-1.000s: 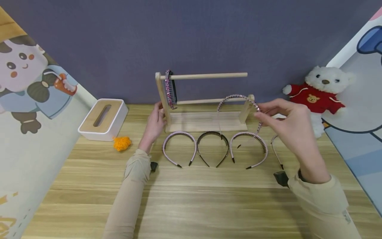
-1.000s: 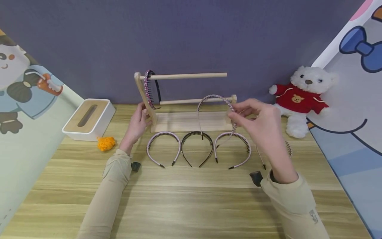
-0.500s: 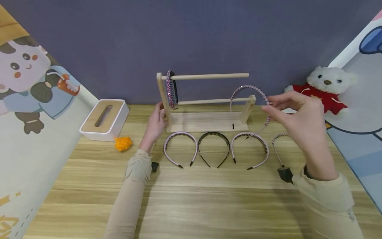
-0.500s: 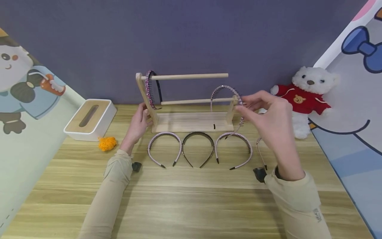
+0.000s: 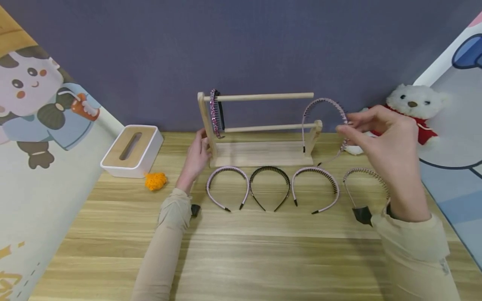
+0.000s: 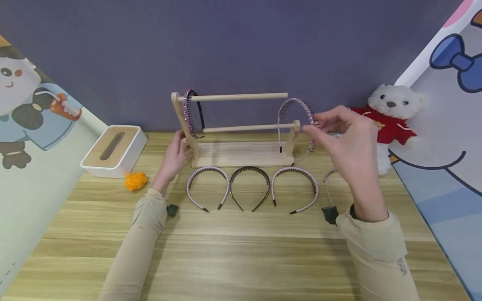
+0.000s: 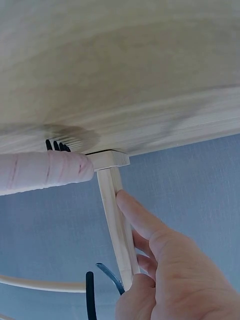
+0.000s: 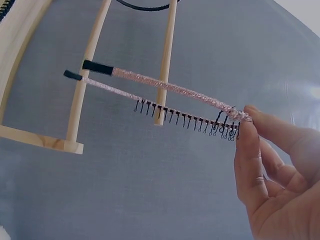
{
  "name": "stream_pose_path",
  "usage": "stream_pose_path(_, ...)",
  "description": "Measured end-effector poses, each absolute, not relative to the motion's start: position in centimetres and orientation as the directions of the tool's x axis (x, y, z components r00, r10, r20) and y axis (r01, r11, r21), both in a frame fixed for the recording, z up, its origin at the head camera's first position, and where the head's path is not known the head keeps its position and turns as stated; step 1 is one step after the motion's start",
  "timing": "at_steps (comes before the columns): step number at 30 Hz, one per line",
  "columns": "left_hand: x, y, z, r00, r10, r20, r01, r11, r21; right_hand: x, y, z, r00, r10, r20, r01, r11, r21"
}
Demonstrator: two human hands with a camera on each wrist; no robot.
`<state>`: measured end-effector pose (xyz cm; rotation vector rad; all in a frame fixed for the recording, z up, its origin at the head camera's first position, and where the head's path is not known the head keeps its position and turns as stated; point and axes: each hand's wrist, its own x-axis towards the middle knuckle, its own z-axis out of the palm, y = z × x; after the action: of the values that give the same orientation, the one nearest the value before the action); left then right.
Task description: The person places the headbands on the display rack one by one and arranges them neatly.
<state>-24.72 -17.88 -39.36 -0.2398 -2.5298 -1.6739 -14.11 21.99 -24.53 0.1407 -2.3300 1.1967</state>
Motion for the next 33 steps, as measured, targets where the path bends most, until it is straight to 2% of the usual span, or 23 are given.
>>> stream_pose_path(14, -24.8, -17.8, -39.4, -0.983, 0.071, 0.167, 0.182, 0.408, 0.895, -15.3, 21.9, -24.0, -0.852, 0.173, 0.494, -0.298, 0.616, -0.729)
stream_pose_path(23, -24.7, -18.0, -39.3, -0.984, 0.076, 0.161, 0.178, 0.408, 0.896, -16.8, 21.4, -24.0, -0.841, 0.150, 0.521, -0.358, 0.568, -0.741)
stream_pose_path(33, -24.8, -18.0, -39.4, -0.984, 0.075, 0.164, 0.180, 0.421, 0.889, -18.0, 20.0, -23.7, -0.849, 0.130, 0.512, -0.370, 0.546, -0.752)
